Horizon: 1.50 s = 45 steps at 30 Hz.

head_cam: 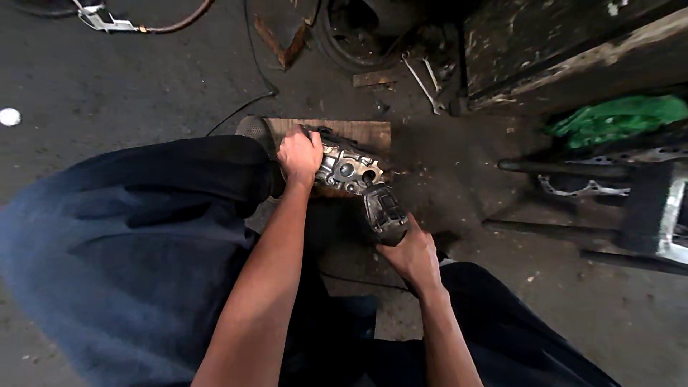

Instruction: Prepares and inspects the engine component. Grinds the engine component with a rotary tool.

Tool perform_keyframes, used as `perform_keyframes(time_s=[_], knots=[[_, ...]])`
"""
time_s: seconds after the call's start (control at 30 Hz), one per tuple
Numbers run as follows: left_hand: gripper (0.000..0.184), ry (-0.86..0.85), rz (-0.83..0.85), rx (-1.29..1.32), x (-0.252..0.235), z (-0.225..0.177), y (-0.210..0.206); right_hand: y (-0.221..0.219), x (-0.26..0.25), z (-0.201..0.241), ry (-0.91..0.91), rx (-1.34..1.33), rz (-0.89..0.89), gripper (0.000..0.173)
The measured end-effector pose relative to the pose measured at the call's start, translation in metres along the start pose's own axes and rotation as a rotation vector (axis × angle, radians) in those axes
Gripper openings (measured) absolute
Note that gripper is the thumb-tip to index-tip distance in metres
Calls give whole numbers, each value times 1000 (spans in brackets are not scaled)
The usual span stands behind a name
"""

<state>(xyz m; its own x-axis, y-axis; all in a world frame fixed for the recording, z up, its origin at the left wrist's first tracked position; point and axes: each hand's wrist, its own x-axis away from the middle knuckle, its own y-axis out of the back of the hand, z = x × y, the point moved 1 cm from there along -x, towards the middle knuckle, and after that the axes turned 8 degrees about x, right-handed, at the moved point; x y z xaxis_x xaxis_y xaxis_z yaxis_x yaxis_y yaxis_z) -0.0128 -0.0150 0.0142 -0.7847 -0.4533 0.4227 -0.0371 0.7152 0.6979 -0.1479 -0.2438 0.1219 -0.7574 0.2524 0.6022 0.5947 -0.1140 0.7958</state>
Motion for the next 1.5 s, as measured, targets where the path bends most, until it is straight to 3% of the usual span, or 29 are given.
perform_keyframes(time_s=[0.3, 0.93, 1.5], knots=[[45, -13, -14, -14, 1, 3, -1, -1, -24, 12, -33, 39, 55, 95], [45, -5, 15, -10, 1, 0, 1, 4, -7, 23, -82, 19, 70, 94], [46, -14, -11, -16, 2, 2, -1, -7, -23, 20, -72, 23, 54, 92]])
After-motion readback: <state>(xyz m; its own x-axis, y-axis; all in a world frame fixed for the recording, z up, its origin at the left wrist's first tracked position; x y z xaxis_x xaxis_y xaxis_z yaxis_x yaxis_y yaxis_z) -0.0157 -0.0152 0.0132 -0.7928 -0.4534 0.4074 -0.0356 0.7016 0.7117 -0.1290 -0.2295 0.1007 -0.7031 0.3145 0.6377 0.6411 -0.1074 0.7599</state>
